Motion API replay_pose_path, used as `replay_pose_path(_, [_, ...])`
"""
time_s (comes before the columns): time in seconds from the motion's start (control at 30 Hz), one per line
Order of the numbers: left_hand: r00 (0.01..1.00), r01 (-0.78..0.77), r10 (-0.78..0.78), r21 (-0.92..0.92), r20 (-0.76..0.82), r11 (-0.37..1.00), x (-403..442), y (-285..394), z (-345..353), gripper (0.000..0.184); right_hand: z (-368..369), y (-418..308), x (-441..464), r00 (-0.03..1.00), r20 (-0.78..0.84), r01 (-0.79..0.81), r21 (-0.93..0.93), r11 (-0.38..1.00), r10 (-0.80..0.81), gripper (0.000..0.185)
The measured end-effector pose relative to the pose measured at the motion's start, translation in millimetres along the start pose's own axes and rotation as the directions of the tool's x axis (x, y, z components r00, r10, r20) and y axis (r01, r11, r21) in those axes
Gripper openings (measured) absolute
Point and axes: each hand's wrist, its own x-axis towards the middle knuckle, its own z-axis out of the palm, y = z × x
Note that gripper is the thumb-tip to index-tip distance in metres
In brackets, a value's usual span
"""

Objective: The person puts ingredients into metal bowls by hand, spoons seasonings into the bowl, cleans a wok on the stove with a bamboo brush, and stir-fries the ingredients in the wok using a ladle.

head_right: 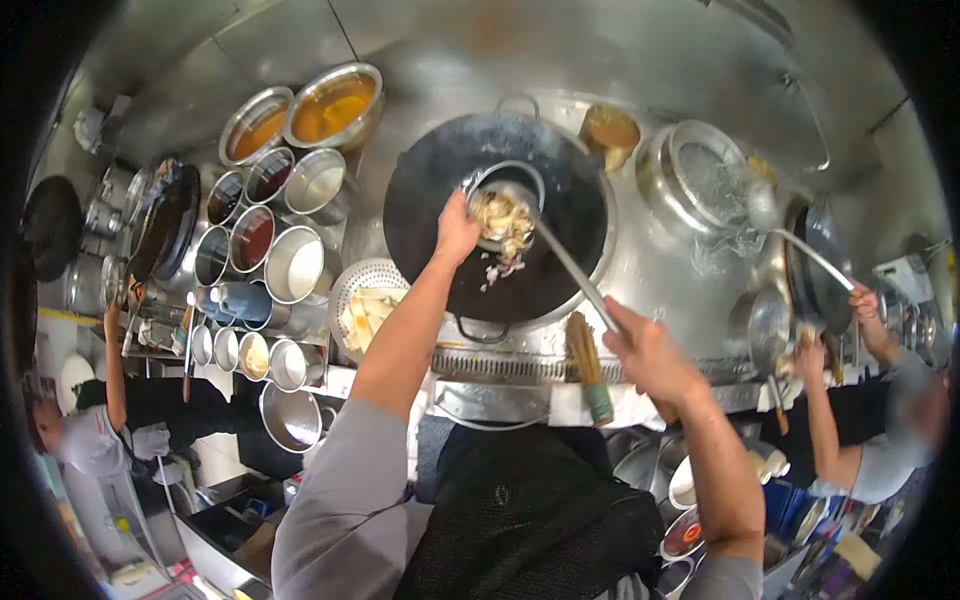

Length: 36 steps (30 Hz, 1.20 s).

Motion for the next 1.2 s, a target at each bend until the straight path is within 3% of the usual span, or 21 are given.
replay_pose_path(0.07, [0.995,-0.093,0.094,0.035,-0.031,0.995,9.3,-16.8,12.8,0.038,-1.7,-35.5,13.1,0.939,0.157,-0.326,0.131,0.936,0.305,0.05])
replay_pose_path(0.23, [0.926,-0.311,0.318,0.068,-0.205,0.948,20.6,-17.7,9.8,0.029,15.2,-33.8,16.4,0.868,0.27,-0.496,0.515,0.699,0.417,0.055])
replay_pose_path(0.3, [0.94,-0.309,0.314,0.053,-0.135,0.949,27.9,-9.4,-3.3,0.025,19.1,-37.3,3.9,0.848,0.287,-0.529,0.505,0.683,0.445,0.055])
replay_pose_path(0.37, [0.931,-0.333,0.342,0.087,-0.126,0.939,33.2,3.3,-18.2,0.023,25.0,-39.6,-20.1,0.862,0.142,-0.507,0.211,0.835,0.487,0.056])
replay_pose_path(0.43, [0.917,-0.361,0.377,0.131,-0.128,0.923,34.4,18.6,-35.1,0.023,42.3,11.7,-46.6,0.957,-0.029,-0.288,0.035,0.957,0.289,0.056])
replay_pose_path(0.5, [0.907,-0.377,0.399,0.161,-0.132,0.912,33.5,30.8,-49.0,0.022,48.7,53.6,-64.9,0.956,-0.271,-0.14,-0.074,0.987,0.115,0.056])
replay_pose_path(0.63, [0.871,-0.427,0.468,0.241,-0.151,0.872,30.2,53.9,-71.0,0.022,39.2,88.5,-76.8,0.951,-0.307,-0.098,-0.174,0.98,0.041,0.059])
replay_pose_path(0.7, [0.801,-0.489,0.573,0.363,-0.175,0.794,18.7,70.7,-69.5,0.022,33.7,94.8,-73.1,0.965,-0.261,-0.074,-0.243,0.967,0.008,0.057])
replay_pose_path(0.73, [0.786,-0.551,0.611,0.338,-0.097,0.763,13.2,70.2,-64.0,0.024,36.6,95.2,-70.2,0.955,-0.292,-0.001,-0.205,0.979,-0.06,0.056])
replay_pose_path(0.77, [0.801,-0.57,0.599,0.333,0.019,0.751,3.8,67.0,-60.4,0.025,38.5,99.0,-68.7,0.941,-0.315,0.073,-0.169,0.983,-0.124,0.056])
replay_pose_path(0.83, [0.874,-0.391,0.455,0.312,-0.167,0.866,-14.4,71.4,-65.6,0.027,33.2,114.6,-71.6,0.941,-0.306,0.098,-0.158,0.983,-0.143,0.055])
replay_pose_path(0.9, [0.82,-0.327,0.467,0.398,-0.332,0.857,-37.4,54.9,-93.5,0.029,36.2,134.9,-77.0,0.941,-0.287,0.139,-0.15,0.979,-0.178,0.054])
replay_pose_path(0.93, [0.814,-0.216,0.379,0.376,-0.44,0.901,-61.1,47.5,-114.9,0.026,39.2,151.5,-79.4,0.944,-0.275,0.123,-0.215,0.969,-0.18,0.054])
replay_pose_path(0.97, [0.883,0.032,-0.006,0.049,-0.469,0.998,-95.8,21.5,-143.1,0.036,37.5,159.5,-75.0,0.946,-0.258,0.121,-0.283,0.951,-0.197,0.054])
replay_pose_path(1.0, [0.846,0.112,-0.188,-0.179,-0.499,0.978,-139.1,13.6,-173.2,0.039,39.5,148.5,-67.4,0.975,-0.2,0.062,-0.184,0.981,-0.099,0.054])
replay_pose_path(1.03, [0.76,0.224,-0.324,-0.241,-0.564,0.944,-192.9,23.2,-202.1,0.043,47.3,130.9,-58.8,0.992,-0.127,-0.011,-0.092,0.996,-0.001,0.053])
replay_pose_path(1.07, [0.65,0.315,-0.45,-0.322,-0.612,0.893,-246.1,34.8,-231.0,0.046,59.2,118.9,-43.1,0.994,-0.1,0.038,-0.005,0.999,-0.039,0.052])
replay_pose_path(1.1, [0.568,0.182,-0.336,-0.284,-0.752,0.942,-311.6,-8.5,-254.4,0.049,77.8,113.9,-20.1,0.989,-0.09,0.129,0.116,0.985,-0.119,0.051])
replay_pose_path(1.13, [0.355,0.309,-0.519,-0.427,-0.777,0.85,-381.3,-7.9,-275.6,0.051,89.3,83.3,-2.7,0.988,-0.023,0.15,0.306,0.94,-0.15,0.052])
replay_pose_path(1.17, [0.319,0.358,-0.294,-0.172,-0.901,0.918,-463.8,-39.6,-295.3,0.043,102.1,46.7,17.9,0.982,0.044,0.138,0.485,0.863,-0.182,0.052])
replay_pose_path(1.2, [0.07,0.252,-0.461,-0.432,-0.885,0.866,-521.1,-10.3,-297.2,0.041,114.9,15.4,42.5,0.962,0.075,0.18,0.551,0.815,-0.263,0.052])
